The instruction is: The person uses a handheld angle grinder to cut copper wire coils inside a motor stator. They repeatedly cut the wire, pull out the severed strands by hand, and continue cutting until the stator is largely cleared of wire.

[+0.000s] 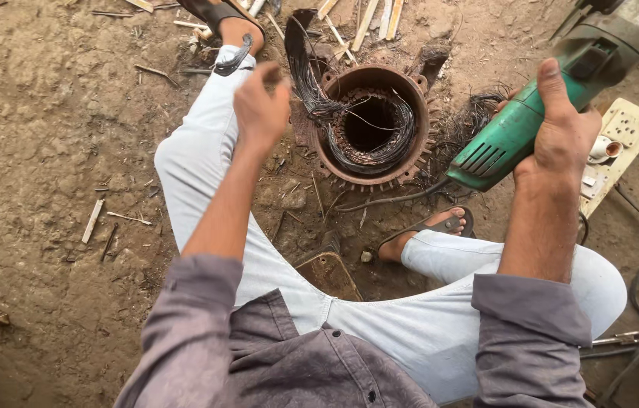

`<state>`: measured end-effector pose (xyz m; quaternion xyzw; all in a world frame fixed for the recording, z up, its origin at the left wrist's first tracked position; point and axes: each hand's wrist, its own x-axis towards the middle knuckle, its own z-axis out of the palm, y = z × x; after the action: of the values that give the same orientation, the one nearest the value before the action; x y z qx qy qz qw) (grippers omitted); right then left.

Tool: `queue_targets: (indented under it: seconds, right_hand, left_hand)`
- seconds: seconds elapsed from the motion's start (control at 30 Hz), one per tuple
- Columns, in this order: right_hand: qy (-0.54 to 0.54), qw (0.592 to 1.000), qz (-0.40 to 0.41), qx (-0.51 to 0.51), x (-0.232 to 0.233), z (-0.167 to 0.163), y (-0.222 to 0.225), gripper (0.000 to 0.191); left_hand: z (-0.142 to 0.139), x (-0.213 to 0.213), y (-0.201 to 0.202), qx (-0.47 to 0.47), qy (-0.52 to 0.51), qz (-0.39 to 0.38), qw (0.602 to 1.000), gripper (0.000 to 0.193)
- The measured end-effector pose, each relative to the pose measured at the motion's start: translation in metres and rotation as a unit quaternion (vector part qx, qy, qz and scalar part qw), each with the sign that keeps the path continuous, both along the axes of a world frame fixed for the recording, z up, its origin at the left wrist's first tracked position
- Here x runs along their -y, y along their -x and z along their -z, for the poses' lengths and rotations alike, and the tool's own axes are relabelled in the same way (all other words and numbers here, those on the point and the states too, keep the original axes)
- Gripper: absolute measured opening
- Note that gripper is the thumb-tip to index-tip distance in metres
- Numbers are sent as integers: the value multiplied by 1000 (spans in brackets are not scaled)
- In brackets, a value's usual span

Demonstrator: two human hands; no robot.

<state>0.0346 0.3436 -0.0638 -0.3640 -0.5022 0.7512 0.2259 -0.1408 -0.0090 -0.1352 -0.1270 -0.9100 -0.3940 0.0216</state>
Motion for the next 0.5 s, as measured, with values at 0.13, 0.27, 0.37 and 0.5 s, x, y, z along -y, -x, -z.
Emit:
queue_targets:
  seconds: [0.13,0.27,0.37,0.5]
  right_hand:
    - [-7,1000,-1,-15,0,4,0,51]
    - [2,1000,-4,-7,-1,7,0,52]
    - [-7,1000,-10,-3,-1,8,0,52]
    - [-7,1000,-13,5,1,8,1,54]
  left_hand:
    - [-8,5,-63,35,18,41,998,35]
    - [7,-9,-89,0,45,34,998,50]
    - [25,-22,-88,-91,38,16,995,56]
    - [47,-30,-78,-139,54,-4,989,52]
